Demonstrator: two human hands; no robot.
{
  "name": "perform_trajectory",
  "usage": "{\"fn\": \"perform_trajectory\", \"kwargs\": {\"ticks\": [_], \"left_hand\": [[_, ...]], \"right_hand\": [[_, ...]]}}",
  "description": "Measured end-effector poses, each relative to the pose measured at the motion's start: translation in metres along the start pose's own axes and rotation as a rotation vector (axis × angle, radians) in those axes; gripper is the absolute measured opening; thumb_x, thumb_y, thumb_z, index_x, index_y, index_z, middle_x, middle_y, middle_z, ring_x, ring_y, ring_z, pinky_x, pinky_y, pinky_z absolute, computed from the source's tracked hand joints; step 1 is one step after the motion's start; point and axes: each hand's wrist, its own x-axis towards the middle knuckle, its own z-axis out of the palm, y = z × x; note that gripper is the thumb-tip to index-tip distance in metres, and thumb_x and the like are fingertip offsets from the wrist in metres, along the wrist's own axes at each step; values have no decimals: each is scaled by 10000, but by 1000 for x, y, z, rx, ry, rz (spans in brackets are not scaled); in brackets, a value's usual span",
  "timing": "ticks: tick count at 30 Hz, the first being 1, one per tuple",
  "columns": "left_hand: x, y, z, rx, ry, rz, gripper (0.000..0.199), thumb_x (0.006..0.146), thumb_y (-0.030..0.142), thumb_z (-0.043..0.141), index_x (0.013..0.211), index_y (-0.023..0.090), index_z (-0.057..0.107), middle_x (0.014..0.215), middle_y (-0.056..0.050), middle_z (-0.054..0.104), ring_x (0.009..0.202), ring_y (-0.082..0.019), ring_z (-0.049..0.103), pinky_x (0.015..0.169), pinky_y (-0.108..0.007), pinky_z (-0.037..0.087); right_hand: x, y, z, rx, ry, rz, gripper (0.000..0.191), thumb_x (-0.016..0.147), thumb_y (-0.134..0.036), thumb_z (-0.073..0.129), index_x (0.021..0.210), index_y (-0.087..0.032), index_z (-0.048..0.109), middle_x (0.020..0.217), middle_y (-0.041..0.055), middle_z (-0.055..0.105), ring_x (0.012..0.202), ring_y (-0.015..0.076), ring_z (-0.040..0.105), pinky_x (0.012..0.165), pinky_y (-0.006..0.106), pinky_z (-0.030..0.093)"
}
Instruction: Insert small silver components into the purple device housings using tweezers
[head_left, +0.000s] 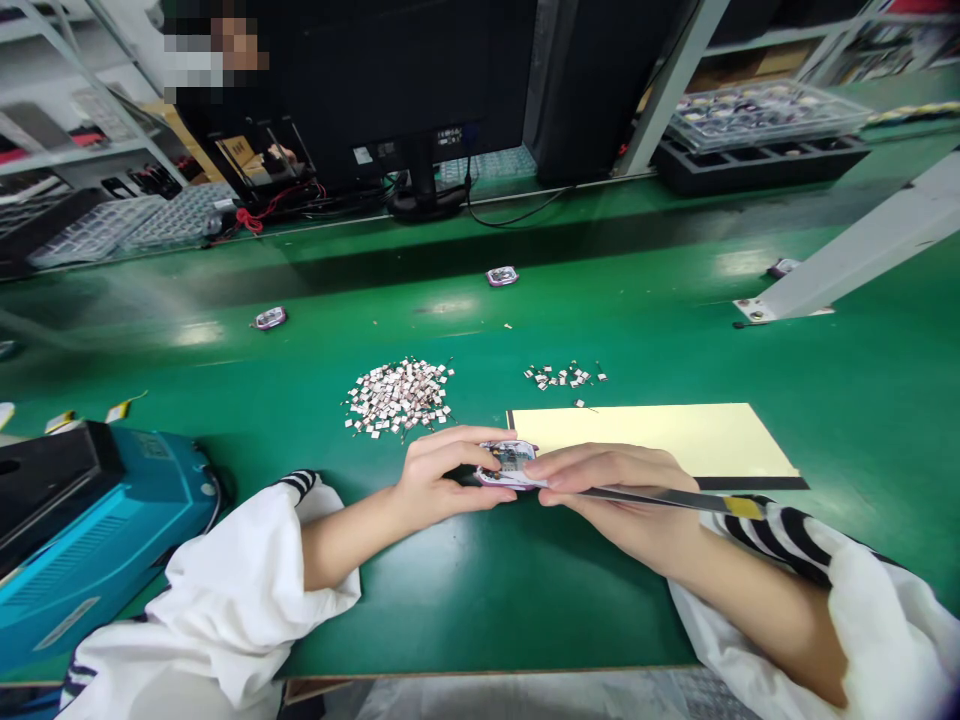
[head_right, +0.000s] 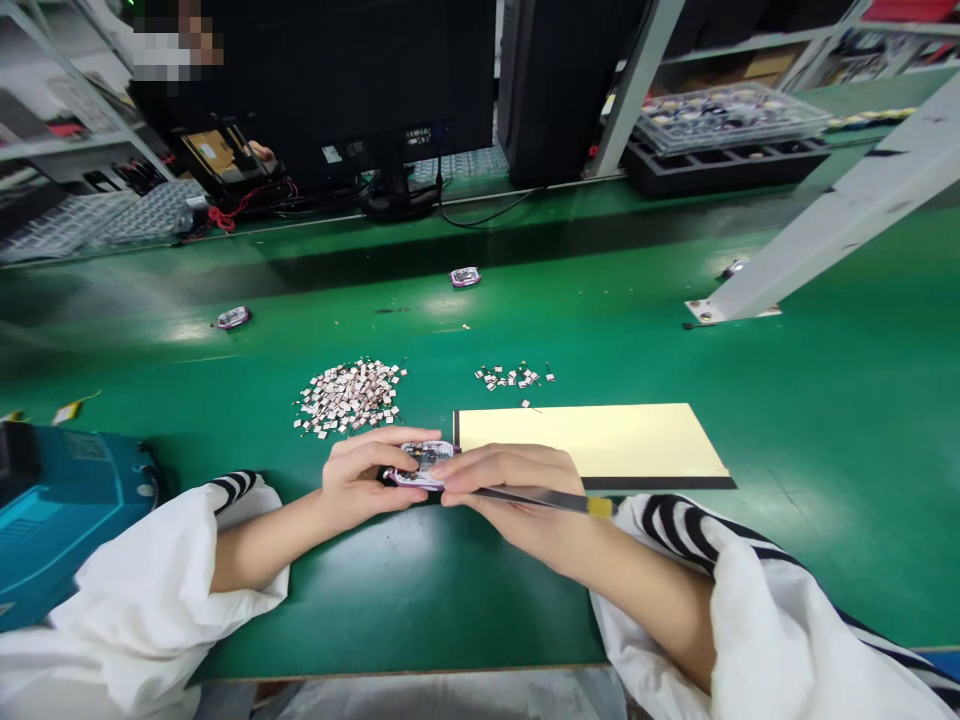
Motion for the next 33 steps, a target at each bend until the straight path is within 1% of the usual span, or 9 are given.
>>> {"fn": "perform_trajectory", "kwargs": {"ticks": [6, 15, 21, 26, 29, 33], "left_hand": [[-2, -1, 1, -27, 0, -40, 290, 656, 236, 678, 880, 116, 538, 954, -154, 637, 883, -198, 618, 743, -302, 524], [-3, 0, -1, -34, -28, -15, 332, 638, 196, 699, 897, 88, 523, 961, -194, 624, 909, -212, 607, 759, -312, 521], [-2, 0, 0, -19, -17, 8, 330, 637, 195, 700, 890, 80, 522, 945, -202, 627, 896, -217, 612, 746, -311, 527], [-2, 1, -1, 37, -7, 26, 294, 623, 194, 710, 822, 96, 518, 950, -192, 628, 890, -210, 614, 733, -293, 531], [0, 4, -3, 99, -25, 70, 279, 614, 175, 716, 796, 94, 522, 952, -193, 627, 886, -193, 612, 727, -271, 528], [4, 5, -5, 162, -34, 135, 272, 600, 144, 724, 777, 69, 532, 935, -221, 625, 863, -185, 614, 710, -257, 526]], "right_hand": [[0, 2, 0, 38, 3, 28, 377, 672, 14, 626, 901, -285, 628, 898, -25, 670, 810, 149, 639, 737, 279, 548], [-1, 0, -1, 61, -22, 61, 371, 670, 23, 623, 887, -277, 636, 900, -23, 669, 806, 155, 640, 738, 288, 551], [-2, 0, -1, 47, -24, 55, 369, 677, 28, 613, 885, -277, 639, 891, -20, 670, 813, 155, 637, 749, 290, 545], [-1, -1, 0, 31, -5, 35, 398, 656, 47, 623, 892, -273, 632, 900, -16, 669, 807, 157, 639, 755, 288, 543], [0, -1, 1, 13, -3, 4, 395, 661, 63, 607, 897, -253, 627, 891, 1, 670, 807, 156, 639, 752, 283, 540], [-1, 0, 3, -13, 29, -45, 356, 648, 65, 617, 872, -211, 626, 867, 32, 671, 788, 159, 641, 733, 273, 540]]}}
